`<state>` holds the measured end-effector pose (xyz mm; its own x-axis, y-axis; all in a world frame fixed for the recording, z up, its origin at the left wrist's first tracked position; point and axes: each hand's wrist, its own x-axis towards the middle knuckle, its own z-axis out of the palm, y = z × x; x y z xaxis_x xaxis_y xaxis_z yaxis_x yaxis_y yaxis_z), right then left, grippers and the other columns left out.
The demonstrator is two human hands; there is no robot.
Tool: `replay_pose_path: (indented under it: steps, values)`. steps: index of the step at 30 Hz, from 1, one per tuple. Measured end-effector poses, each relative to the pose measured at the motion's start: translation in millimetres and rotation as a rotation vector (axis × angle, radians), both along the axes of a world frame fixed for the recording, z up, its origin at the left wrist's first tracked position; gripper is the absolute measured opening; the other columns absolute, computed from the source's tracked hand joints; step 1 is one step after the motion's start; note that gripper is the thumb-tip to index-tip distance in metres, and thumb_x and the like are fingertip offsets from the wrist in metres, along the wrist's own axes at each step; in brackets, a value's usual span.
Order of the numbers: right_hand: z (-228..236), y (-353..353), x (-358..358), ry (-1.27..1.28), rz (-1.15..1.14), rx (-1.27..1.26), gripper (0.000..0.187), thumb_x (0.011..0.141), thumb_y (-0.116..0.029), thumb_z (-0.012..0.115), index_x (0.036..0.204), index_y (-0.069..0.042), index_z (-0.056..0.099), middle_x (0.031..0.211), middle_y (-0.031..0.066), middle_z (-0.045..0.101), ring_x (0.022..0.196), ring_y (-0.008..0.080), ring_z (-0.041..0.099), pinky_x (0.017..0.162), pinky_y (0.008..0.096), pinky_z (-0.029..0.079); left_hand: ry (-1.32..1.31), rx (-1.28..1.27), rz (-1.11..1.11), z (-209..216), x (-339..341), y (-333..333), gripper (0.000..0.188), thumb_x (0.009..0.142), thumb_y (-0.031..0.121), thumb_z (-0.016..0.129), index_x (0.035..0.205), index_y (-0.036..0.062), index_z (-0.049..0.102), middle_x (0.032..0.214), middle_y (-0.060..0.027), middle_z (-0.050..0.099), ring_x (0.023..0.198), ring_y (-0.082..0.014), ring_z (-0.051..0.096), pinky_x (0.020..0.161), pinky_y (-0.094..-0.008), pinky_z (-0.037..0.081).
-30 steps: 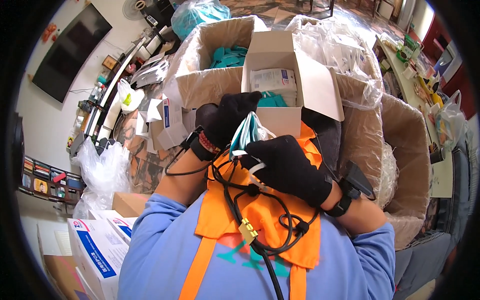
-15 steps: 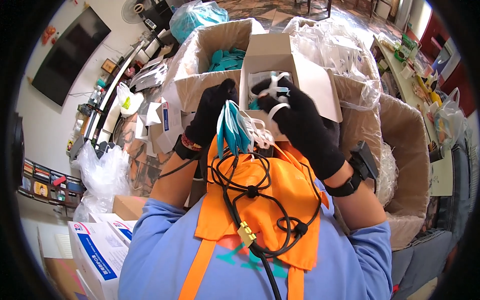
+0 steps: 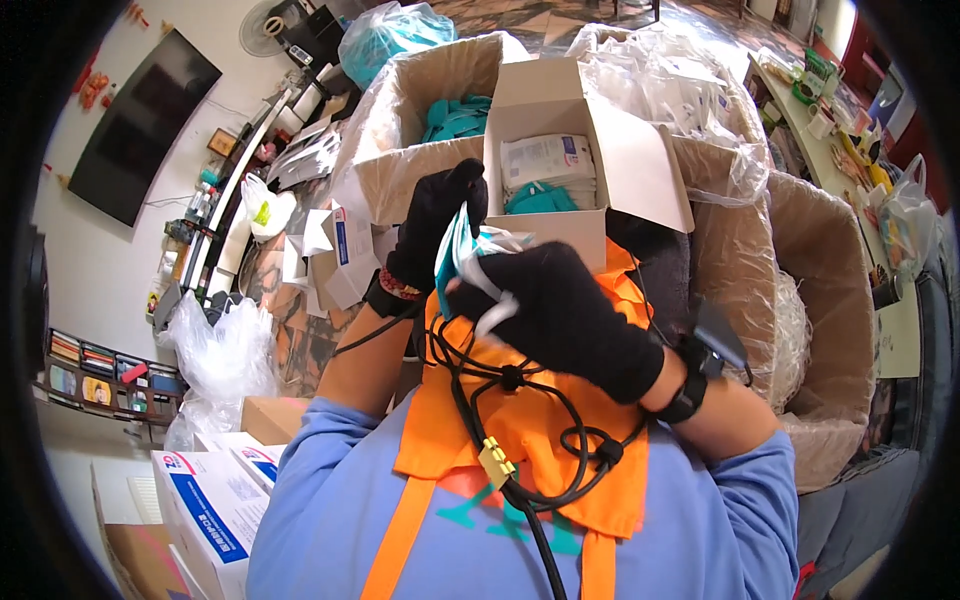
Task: Packing and sorting medical masks and individually wrapped packets into boxes.
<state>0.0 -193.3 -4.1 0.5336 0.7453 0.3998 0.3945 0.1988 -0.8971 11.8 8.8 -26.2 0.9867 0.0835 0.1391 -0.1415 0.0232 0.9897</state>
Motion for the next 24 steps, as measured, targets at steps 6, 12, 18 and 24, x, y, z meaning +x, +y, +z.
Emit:
replay_pose_path:
  steps: [6, 12, 18, 24]
  values:
    - [28.4, -13.8, -17.5, -0.637, 0.289, -0.094, 0.04, 0.063, -0.017, 0.08, 0.099, -0.008, 0.064, 0.091, 0.0084, 0.067, 0.08, 0.0273, 0.065, 0.071, 0.039, 0.05, -0.145, -0.838, -0.355, -64.6, 25.5, 67.4, 0.018, 0.099, 0.026, 0.049, 0.093, 0.0123, 0.058, 0.071, 0.0057, 0.049, 0.061, -0.0044, 0.047, 0.054, -0.0214, 0.041]
    - [-13.9, -12.0, 33.1, 0.285, -0.109, 0.249, 0.024, 0.088, -0.008, 0.062, 0.111, -0.003, 0.059, 0.098, 0.0053, 0.064, 0.084, 0.0125, 0.062, 0.072, 0.0271, 0.051, -0.64, 0.642, 0.656, -72.5, 16.1, 43.0, 0.041, 0.096, 0.043, 0.048, 0.07, 0.0114, 0.056, 0.064, -0.0022, 0.054, 0.06, -0.0119, 0.053, 0.054, -0.0228, 0.042]
    - [-19.6, 33.4, 44.4, 0.172, -0.057, -0.062, 0.05, 0.076, -0.005, 0.074, 0.121, -0.001, 0.052, 0.1, 0.0054, 0.06, 0.09, 0.0138, 0.058, 0.079, 0.0276, 0.047, -0.271, -0.351, -0.037, -36.7, 4.2, 8.0, 0.035, 0.089, 0.034, 0.053, 0.066, 0.0084, 0.059, 0.062, -0.0041, 0.055, 0.059, -0.0173, 0.057, 0.055, -0.0264, 0.046]
    - [-13.0, 25.7, 23.6, 0.484, 0.111, -0.051, 0.049, 0.075, -0.004, 0.076, 0.119, -0.003, 0.055, 0.096, 0.0028, 0.065, 0.084, 0.0117, 0.061, 0.08, 0.0285, 0.05, -0.905, 0.66, 0.612, -62.1, -9.5, -9.6, 0.011, 0.079, 0.01, 0.064, 0.078, -0.0005, 0.063, 0.082, -0.0108, 0.063, 0.075, -0.0217, 0.065, 0.073, -0.0324, 0.052]
